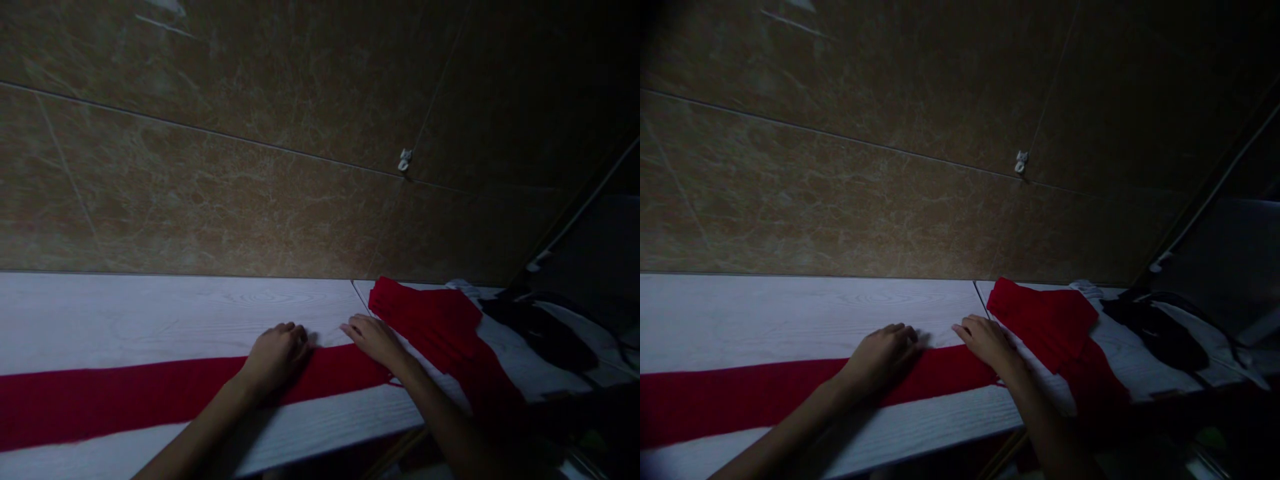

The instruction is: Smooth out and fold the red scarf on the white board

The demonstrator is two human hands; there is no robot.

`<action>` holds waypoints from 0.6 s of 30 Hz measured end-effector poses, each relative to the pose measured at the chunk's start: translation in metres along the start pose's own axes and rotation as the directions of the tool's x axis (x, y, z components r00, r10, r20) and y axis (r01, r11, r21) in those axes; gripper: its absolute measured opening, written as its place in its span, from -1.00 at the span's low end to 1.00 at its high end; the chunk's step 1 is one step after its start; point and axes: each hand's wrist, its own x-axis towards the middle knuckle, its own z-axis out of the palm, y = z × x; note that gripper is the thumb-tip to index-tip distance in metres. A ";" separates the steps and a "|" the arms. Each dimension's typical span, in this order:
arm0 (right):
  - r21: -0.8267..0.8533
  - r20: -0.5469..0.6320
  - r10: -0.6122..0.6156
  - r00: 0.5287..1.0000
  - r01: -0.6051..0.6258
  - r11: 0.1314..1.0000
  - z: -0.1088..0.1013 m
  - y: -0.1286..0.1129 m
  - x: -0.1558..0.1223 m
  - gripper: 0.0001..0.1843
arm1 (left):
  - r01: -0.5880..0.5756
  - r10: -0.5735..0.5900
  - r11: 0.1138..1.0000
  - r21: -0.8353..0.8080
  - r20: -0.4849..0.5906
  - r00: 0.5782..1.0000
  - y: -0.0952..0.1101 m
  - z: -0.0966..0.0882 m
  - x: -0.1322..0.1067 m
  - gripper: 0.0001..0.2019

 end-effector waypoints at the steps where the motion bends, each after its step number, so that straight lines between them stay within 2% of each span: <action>1: -0.006 -0.026 -0.016 1.000 0.015 1.000 -0.001 -0.005 -0.003 -0.61 | -0.046 0.046 0.999 0.004 -0.028 0.999 0.000 0.000 -0.004 -0.61; 4: 0.011 -0.029 -0.091 0.995 0.091 0.996 -0.001 -0.022 -0.016 -0.61 | -0.147 0.147 0.989 -0.003 -0.019 0.989 0.000 0.002 -0.018 -0.58; 7: 0.040 0.113 -0.159 0.981 0.155 0.987 0.005 -0.038 -0.030 -0.48 | -0.150 0.150 0.989 -0.014 0.051 0.987 0.000 0.009 -0.030 -0.46; 9: 0.031 0.217 -0.155 0.964 0.152 0.988 0.009 -0.043 -0.037 -0.42 | -0.136 0.138 0.990 -0.031 0.089 0.986 0.001 0.016 -0.034 -0.39; 12: -0.001 0.282 -0.127 0.951 0.133 0.991 0.008 -0.044 -0.041 -0.38 | -0.126 0.132 0.990 -0.060 0.112 0.985 0.001 0.021 -0.039 -0.32; 15: -0.013 0.311 -0.105 0.944 0.115 0.993 0.003 -0.048 -0.039 -0.35 | -0.120 0.128 0.990 -0.072 0.124 0.984 0.001 0.014 -0.044 -0.30; 18: -0.025 0.284 -0.104 0.953 0.116 0.993 0.002 -0.059 -0.033 -0.34 | -0.070 0.077 0.996 -0.051 0.143 0.987 -0.008 -0.003 -0.051 -0.34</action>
